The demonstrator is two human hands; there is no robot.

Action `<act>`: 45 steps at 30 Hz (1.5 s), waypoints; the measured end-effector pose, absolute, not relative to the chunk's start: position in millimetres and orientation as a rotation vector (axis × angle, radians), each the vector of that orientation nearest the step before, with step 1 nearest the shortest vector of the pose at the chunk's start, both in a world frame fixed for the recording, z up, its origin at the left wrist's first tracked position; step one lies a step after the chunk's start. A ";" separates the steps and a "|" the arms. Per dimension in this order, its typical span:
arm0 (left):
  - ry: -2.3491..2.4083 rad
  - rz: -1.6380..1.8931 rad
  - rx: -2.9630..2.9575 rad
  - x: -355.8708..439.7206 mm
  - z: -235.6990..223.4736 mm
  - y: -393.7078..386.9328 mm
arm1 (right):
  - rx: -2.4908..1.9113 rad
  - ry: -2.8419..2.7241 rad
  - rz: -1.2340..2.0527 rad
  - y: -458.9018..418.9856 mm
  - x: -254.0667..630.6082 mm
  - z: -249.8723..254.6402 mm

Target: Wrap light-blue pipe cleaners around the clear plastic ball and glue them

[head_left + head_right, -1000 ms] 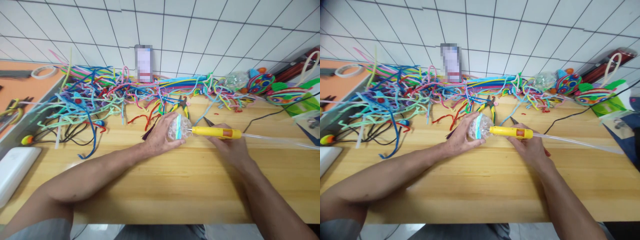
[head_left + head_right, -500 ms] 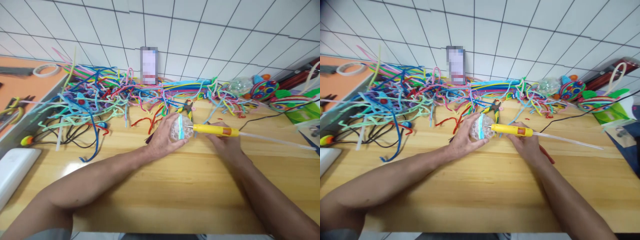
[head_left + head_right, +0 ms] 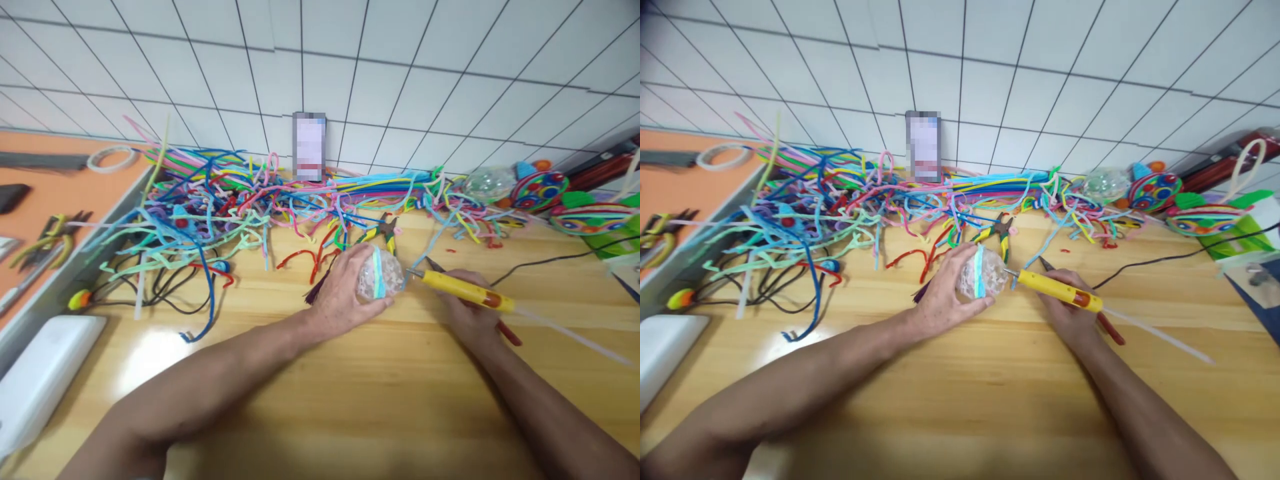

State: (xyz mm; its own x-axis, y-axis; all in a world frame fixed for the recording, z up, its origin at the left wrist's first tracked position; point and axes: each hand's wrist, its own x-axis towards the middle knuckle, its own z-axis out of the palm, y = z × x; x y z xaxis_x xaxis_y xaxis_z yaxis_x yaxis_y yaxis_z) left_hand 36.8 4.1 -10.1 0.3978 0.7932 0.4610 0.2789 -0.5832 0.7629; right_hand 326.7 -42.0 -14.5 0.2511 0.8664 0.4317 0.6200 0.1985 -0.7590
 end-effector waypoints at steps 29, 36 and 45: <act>0.883 1.186 2.135 20.9 -19.7 9.3 | -1.488 -1.380 0.597 -25.2 296.3 -2.5; 0.944 1.189 2.074 22.1 -17.4 10.5 | -1.574 -1.219 0.670 -3.6 313.6 -2.4; 0.946 1.210 2.150 27.4 -18.3 13.0 | -1.956 -1.167 0.100 4.4 417.2 8.2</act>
State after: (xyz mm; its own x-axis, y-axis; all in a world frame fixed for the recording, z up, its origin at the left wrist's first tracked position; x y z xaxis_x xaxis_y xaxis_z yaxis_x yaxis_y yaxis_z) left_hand 27.4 13.0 -18.3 0.3657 0.7665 0.5280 0.3276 -0.6370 0.6978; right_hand 417.2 4.4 8.2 0.5643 0.7584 0.3262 0.6918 -0.2188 -0.6881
